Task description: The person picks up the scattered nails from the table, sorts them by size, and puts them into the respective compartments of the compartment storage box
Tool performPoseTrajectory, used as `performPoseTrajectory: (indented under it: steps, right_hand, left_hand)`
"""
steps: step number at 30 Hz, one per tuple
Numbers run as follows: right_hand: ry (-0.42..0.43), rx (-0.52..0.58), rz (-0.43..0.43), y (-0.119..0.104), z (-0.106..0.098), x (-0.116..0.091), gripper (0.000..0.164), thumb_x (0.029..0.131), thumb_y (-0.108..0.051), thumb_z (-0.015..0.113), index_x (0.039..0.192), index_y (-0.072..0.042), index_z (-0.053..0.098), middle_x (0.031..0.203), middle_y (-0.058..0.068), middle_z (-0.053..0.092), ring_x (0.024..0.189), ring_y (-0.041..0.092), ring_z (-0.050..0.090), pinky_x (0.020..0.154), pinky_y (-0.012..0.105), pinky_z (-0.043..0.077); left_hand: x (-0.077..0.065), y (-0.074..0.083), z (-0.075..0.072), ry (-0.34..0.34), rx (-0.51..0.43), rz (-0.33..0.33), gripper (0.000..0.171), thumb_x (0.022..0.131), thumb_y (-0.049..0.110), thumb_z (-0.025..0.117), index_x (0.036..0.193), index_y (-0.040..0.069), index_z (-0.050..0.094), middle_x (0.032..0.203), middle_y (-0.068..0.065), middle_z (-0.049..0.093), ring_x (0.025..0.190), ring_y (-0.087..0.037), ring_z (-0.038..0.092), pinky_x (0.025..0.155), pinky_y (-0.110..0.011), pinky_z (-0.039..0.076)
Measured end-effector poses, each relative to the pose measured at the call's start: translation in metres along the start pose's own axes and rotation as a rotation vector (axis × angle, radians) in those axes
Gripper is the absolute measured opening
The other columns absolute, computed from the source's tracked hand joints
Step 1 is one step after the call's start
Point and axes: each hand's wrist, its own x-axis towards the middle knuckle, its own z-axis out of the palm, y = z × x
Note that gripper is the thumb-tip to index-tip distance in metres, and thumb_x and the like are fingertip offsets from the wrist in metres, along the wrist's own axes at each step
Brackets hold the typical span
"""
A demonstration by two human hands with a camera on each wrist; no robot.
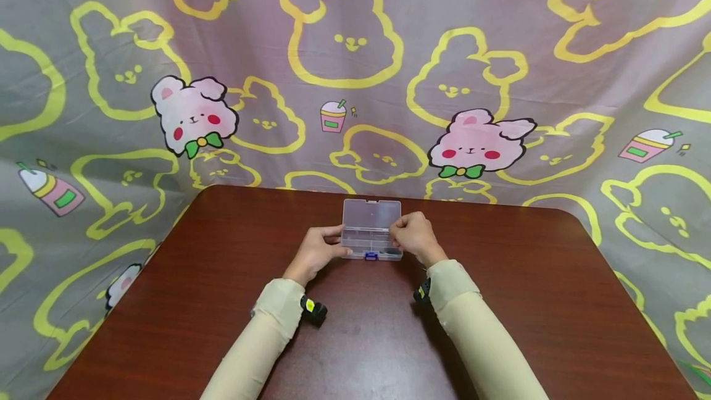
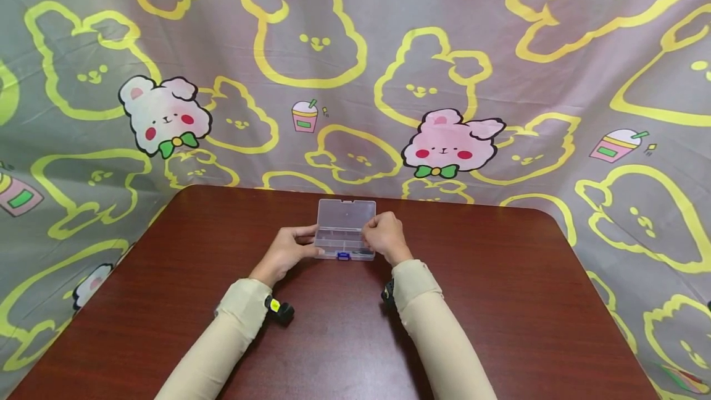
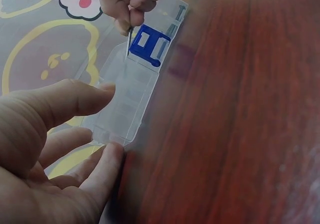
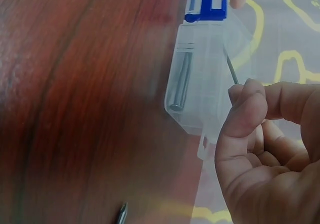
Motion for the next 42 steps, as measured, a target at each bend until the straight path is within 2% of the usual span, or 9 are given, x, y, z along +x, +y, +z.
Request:
performPoseTrajectory:
  steps: [4, 15, 20, 26, 32, 35, 42]
  right_hand:
    - [0.002, -0.039, -0.013, -0.002, 0.003, 0.001, 0.019, 0.087, -0.002, 0.061, 0.074, 0.004, 0.074, 0.062, 0.009, 0.065, 0.050, 0.013, 0.056, 0.049, 0.029, 0.050]
    - [-0.006, -0.129, 0.012, -0.006, 0.006, 0.001, 0.019, 0.087, -0.003, 0.065, 0.072, 0.003, 0.075, 0.061, 0.009, 0.066, 0.051, 0.016, 0.059, 0.048, 0.028, 0.047]
    - [-0.011, -0.137, 0.017, -0.008, 0.007, 0.002, 0.017, 0.087, -0.003, 0.065, 0.076, 0.003, 0.076, 0.061, 0.008, 0.066, 0.052, 0.016, 0.060, 0.049, 0.029, 0.049]
    - [-0.017, -0.115, 0.015, -0.009, 0.003, 0.001, 0.015, 0.087, -0.002, 0.065, 0.079, 0.003, 0.077, 0.063, 0.008, 0.068, 0.051, 0.016, 0.060, 0.055, 0.037, 0.055]
    - [-0.037, -0.065, 0.024, -0.009, 0.000, 0.000, 0.013, 0.087, 0.000, 0.067, 0.079, 0.005, 0.076, 0.064, 0.008, 0.067, 0.052, 0.016, 0.060, 0.055, 0.036, 0.055]
    - [-0.046, -0.016, 0.030, -0.007, -0.003, -0.001, 0.012, 0.090, -0.001, 0.068, 0.086, 0.007, 0.076, 0.069, 0.010, 0.068, 0.056, 0.016, 0.061, 0.059, 0.038, 0.057]
    - [-0.074, 0.064, 0.015, 0.004, -0.013, -0.004, 0.015, 0.096, -0.002, 0.065, 0.099, 0.010, 0.074, 0.079, 0.014, 0.069, 0.065, 0.017, 0.063, 0.061, 0.032, 0.057]
  left_hand:
    - [0.000, 0.000, 0.000, 0.001, -0.007, 0.003, 0.065, 0.075, -0.003, 0.086, 0.136, 0.004, 0.063, 0.135, -0.013, 0.062, 0.118, -0.029, 0.059, 0.079, -0.031, 0.056]
    - [0.001, -0.001, 0.000, 0.002, -0.009, -0.002, 0.066, 0.075, -0.003, 0.085, 0.137, 0.003, 0.063, 0.134, -0.013, 0.062, 0.117, -0.029, 0.060, 0.079, -0.031, 0.056]
    - [0.000, 0.000, 0.001, 0.006, -0.010, 0.001, 0.064, 0.075, -0.003, 0.086, 0.136, 0.003, 0.063, 0.133, -0.013, 0.063, 0.117, -0.029, 0.060, 0.080, -0.031, 0.056]
    - [0.001, -0.001, 0.000, 0.002, -0.019, 0.005, 0.064, 0.076, -0.002, 0.086, 0.135, 0.002, 0.064, 0.132, -0.015, 0.063, 0.117, -0.030, 0.060, 0.079, -0.030, 0.056]
    - [0.001, -0.001, 0.001, 0.004, -0.020, 0.006, 0.063, 0.076, -0.003, 0.086, 0.135, 0.003, 0.064, 0.132, -0.016, 0.063, 0.117, -0.030, 0.060, 0.078, -0.030, 0.056]
    - [0.001, -0.001, 0.001, 0.006, -0.020, 0.006, 0.063, 0.076, -0.003, 0.085, 0.135, 0.004, 0.064, 0.132, -0.015, 0.063, 0.117, -0.030, 0.060, 0.079, -0.030, 0.056]
    - [0.000, 0.000, 0.001, 0.006, -0.011, 0.006, 0.064, 0.075, -0.003, 0.086, 0.136, 0.004, 0.064, 0.132, -0.013, 0.063, 0.116, -0.029, 0.060, 0.079, -0.031, 0.056]
